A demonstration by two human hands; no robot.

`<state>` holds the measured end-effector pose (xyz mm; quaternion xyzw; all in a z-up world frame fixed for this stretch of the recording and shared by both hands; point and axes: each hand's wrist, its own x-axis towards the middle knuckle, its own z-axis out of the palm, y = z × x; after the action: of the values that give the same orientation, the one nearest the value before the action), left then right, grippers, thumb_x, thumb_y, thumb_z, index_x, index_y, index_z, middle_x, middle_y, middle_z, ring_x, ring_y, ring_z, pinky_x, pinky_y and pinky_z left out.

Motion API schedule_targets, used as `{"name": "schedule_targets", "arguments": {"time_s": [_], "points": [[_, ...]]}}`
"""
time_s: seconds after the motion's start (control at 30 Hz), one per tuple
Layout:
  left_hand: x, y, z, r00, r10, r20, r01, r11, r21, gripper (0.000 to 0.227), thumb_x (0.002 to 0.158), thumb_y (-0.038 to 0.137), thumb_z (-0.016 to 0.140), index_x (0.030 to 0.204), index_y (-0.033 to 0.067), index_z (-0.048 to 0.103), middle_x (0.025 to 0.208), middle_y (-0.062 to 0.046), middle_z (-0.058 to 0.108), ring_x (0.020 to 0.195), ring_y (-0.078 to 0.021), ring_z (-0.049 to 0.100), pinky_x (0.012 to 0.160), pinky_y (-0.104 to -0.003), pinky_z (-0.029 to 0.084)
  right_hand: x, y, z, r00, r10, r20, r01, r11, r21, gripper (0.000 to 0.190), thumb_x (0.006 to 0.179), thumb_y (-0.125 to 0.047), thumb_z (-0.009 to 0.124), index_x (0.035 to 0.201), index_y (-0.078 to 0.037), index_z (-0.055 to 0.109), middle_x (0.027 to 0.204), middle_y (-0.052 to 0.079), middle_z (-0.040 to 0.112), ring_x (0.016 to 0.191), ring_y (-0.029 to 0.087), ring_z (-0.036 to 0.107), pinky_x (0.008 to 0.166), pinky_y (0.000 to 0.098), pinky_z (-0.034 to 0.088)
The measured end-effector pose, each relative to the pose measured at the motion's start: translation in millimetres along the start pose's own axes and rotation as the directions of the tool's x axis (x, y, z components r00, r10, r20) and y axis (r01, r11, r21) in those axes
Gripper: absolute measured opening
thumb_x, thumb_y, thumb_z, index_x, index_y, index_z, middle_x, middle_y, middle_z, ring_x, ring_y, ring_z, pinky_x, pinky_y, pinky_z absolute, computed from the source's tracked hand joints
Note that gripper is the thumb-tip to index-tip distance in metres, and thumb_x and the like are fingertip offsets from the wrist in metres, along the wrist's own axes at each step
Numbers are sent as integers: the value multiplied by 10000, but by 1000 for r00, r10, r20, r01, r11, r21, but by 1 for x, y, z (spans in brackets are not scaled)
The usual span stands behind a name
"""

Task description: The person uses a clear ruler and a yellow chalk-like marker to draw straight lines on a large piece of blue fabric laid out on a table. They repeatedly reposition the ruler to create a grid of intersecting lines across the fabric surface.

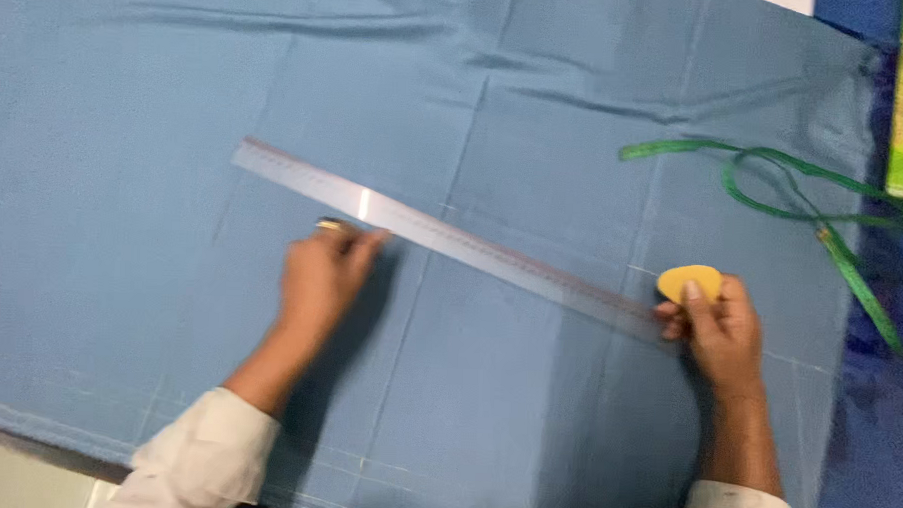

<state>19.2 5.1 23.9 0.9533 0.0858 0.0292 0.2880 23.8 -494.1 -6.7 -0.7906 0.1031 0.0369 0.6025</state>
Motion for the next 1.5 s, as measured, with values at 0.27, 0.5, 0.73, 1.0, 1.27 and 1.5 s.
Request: {"name": "schedule_targets", "arguments": {"time_s": [0.27,0.5,0.73,1.0,1.27,1.5], "points": [[-9,33,46,884,450,127,-468,859,210,624,1013,586,489,1479,176,548,1593,-142,433,1504,-371,335,1073,-658,307,8,-37,8,980,-140,-141,49,860,-508,304,1163,-285,545,1231,11,535,935,193,701,806,325,669,775,423,498],[-7,38,54,900,406,156,-435,835,336,671,953,684,494,1495,292,540,1603,-143,431,1493,-373,348,1051,-634,316,-62,-35,78,876,-467,-119,282,698,-659,347,1097,-150,467,1328,48,631,1311,215,678,1242,375,622,1102,466,440],[-13,47,48,870,489,67,-473,789,392,655,965,680,478,1470,273,572,1562,-139,488,1470,-353,413,1015,-563,354,-62,-29,88,938,-337,-86,237,800,-551,540,1092,-322,329,1234,99,637,1458,291,569,1468,445,441,1223,580,266],[-12,44,54,911,387,146,-413,854,317,636,972,672,507,1482,297,570,1573,-166,456,1509,-372,327,1078,-617,272,-60,-25,90,822,-567,-64,372,618,-692,160,1100,-89,471,1182,38,524,1408,230,640,1373,427,540,1165,564,335],[-10,42,46,894,435,106,-446,850,279,631,1005,630,459,1496,243,539,1579,-162,436,1476,-390,357,1035,-606,323,-64,-20,92,852,-518,-77,349,670,-655,331,1126,-150,396,1306,112,489,1424,243,623,1356,444,517,1182,557,362],[-13,44,42,884,464,49,-463,859,218,580,1017,576,507,1456,206,587,1540,-174,479,1439,-406,403,1024,-580,343,-66,-22,94,855,-510,-91,339,683,-647,278,1133,-151,402,1260,88,466,1441,239,615,1429,425,504,1234,572,332]]}}
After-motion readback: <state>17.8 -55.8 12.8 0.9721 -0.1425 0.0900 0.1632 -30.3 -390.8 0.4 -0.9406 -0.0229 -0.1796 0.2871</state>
